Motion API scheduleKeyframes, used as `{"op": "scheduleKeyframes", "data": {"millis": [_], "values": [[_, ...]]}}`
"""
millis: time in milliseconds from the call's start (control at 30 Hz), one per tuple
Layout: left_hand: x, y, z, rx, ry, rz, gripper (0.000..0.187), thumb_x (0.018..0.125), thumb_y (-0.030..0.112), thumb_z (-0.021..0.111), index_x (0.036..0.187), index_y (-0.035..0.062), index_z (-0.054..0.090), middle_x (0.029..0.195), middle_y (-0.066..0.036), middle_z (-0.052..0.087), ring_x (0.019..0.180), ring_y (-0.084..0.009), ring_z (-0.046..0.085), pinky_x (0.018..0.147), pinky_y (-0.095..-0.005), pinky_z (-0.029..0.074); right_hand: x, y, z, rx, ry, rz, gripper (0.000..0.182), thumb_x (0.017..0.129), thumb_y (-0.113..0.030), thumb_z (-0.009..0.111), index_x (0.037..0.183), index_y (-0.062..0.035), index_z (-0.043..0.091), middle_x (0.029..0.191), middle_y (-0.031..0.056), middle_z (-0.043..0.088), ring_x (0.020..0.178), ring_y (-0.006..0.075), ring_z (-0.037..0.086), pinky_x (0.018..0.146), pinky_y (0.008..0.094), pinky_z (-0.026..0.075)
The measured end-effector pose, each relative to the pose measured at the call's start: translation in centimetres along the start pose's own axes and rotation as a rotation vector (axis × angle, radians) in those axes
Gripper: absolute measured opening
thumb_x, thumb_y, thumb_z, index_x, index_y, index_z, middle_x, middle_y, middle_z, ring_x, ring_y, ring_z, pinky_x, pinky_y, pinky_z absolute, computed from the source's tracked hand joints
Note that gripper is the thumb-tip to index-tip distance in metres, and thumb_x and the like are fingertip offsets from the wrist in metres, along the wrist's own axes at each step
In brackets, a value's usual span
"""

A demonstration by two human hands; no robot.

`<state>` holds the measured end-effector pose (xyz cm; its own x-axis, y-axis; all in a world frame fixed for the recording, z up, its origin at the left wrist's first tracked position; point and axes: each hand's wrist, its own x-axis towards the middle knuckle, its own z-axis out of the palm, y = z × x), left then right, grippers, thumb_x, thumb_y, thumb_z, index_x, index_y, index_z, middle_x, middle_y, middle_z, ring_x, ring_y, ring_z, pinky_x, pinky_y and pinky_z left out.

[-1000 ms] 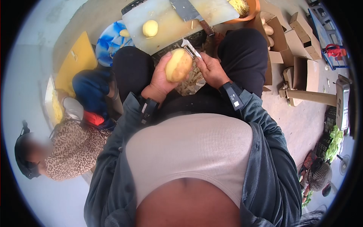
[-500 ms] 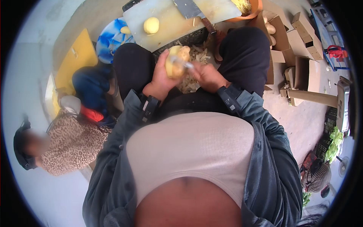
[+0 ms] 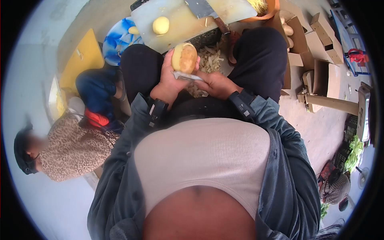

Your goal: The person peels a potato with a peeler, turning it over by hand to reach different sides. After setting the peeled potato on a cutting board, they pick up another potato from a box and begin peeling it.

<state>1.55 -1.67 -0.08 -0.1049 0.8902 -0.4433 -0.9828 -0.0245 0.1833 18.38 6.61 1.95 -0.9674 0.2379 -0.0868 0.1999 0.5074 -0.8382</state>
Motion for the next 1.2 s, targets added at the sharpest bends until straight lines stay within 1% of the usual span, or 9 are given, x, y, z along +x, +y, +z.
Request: {"op": "scheduleKeyframes", "data": {"millis": [100,167,267,333,667,733,933,1033,1200], "values": [[-0.2,0.1,1.2,-0.002,0.141,0.080,0.053,0.090,0.048,0.048,0.126,0.0094,0.050,0.119,-0.015,0.056,0.110,-0.0339,0.054,0.088,-0.0457,0.048,-0.2,-0.5,-0.8,0.212,0.118,-0.095,0.021,0.091,-0.023,0.055,0.100,-0.0037,0.053,0.076,0.0206,0.061,0.070,0.0329,0.062,0.065,0.0397,0.049],[-0.4,-0.2,1.5,0.061,0.151,0.087,0.053,0.090,0.048,0.049,0.126,0.0099,0.050,0.120,-0.014,0.057,0.111,-0.0319,0.054,0.089,-0.0460,0.047,0.2,-0.3,-1.0,0.396,0.403,0.092,0.025,0.088,-0.017,0.064,0.104,-0.0013,0.053,0.081,0.0037,0.057,0.070,0.0095,0.050,0.065,0.0252,0.045],[-0.6,-0.9,2.0,0.173,0.161,0.113,0.049,0.092,0.043,0.050,0.126,0.0083,0.050,0.119,-0.013,0.057,0.110,-0.0264,0.056,0.092,-0.0438,0.047,0.8,-0.9,-1.6,0.326,0.555,0.176,0.037,0.081,-0.020,0.073,0.103,-0.0001,0.051,0.085,0.0016,0.056,0.073,0.0062,0.046,0.066,0.0238,0.045],[-0.4,-1.4,1.6,0.288,-0.022,0.087,0.043,0.091,0.036,0.054,0.121,0.0060,0.052,0.116,-0.013,0.059,0.107,-0.0269,0.057,0.093,-0.0402,0.046,1.6,0.5,-0.7,0.396,0.596,0.142,0.045,0.076,-0.023,0.078,0.102,0.0003,0.049,0.085,0.0033,0.057,0.075,0.0063,0.049,0.067,0.0235,0.045],[-0.5,-0.2,1.5,0.261,-0.069,0.046,0.051,0.092,0.045,0.047,0.126,0.0070,0.049,0.121,-0.013,0.057,0.109,-0.0315,0.056,0.084,-0.0435,0.050,1.4,2.2,-1.1,0.138,0.588,0.280,0.038,0.079,-0.026,0.072,0.098,-0.0010,0.051,0.085,0.0134,0.060,0.075,0.0243,0.059,0.071,0.0336,0.048],[-0.5,-0.2,1.5,0.268,-0.014,0.063,0.051,0.092,0.045,0.047,0.126,0.0079,0.049,0.120,-0.013,0.057,0.108,-0.0329,0.056,0.083,-0.0439,0.050,1.5,2.4,-1.0,-0.204,0.776,-0.006,0.029,0.088,-0.025,0.061,0.095,0.0006,0.049,0.083,0.0189,0.058,0.071,0.0329,0.056,0.066,0.0378,0.046],[-0.8,-0.4,2.3,0.271,0.112,0.061,0.049,0.092,0.045,0.048,0.125,0.0085,0.050,0.119,-0.013,0.057,0.107,-0.0328,0.056,0.081,-0.0446,0.050,1.1,1.1,-1.9,0.044,0.581,0.018,0.019,0.097,-0.019,0.047,0.091,-0.0006,0.049,0.070,0.0189,0.053,0.062,0.0354,0.052,0.058,0.0386,0.043],[-0.8,-0.4,2.1,0.297,0.105,0.050,0.048,0.092,0.044,0.048,0.124,0.0084,0.050,0.118,-0.013,0.058,0.106,-0.0317,0.057,0.080,-0.0452,0.050,1.0,0.4,-2.4,0.087,0.556,0.074,0.022,0.095,-0.021,0.047,0.086,-0.0005,0.049,0.073,0.0242,0.056,0.074,0.0451,0.054,0.063,0.0485,0.041],[-0.8,-0.5,1.8,0.333,0.089,0.042,0.047,0.092,0.043,0.050,0.123,0.0082,0.050,0.117,-0.013,0.059,0.104,-0.0298,0.058,0.079,-0.0460,0.050,1.0,0.5,-2.4,0.064,0.544,0.053,0.022,0.094,-0.021,0.047,0.087,-0.0008,0.049,0.073,0.0246,0.057,0.073,0.0450,0.054,0.062,0.0490,0.042]]}}
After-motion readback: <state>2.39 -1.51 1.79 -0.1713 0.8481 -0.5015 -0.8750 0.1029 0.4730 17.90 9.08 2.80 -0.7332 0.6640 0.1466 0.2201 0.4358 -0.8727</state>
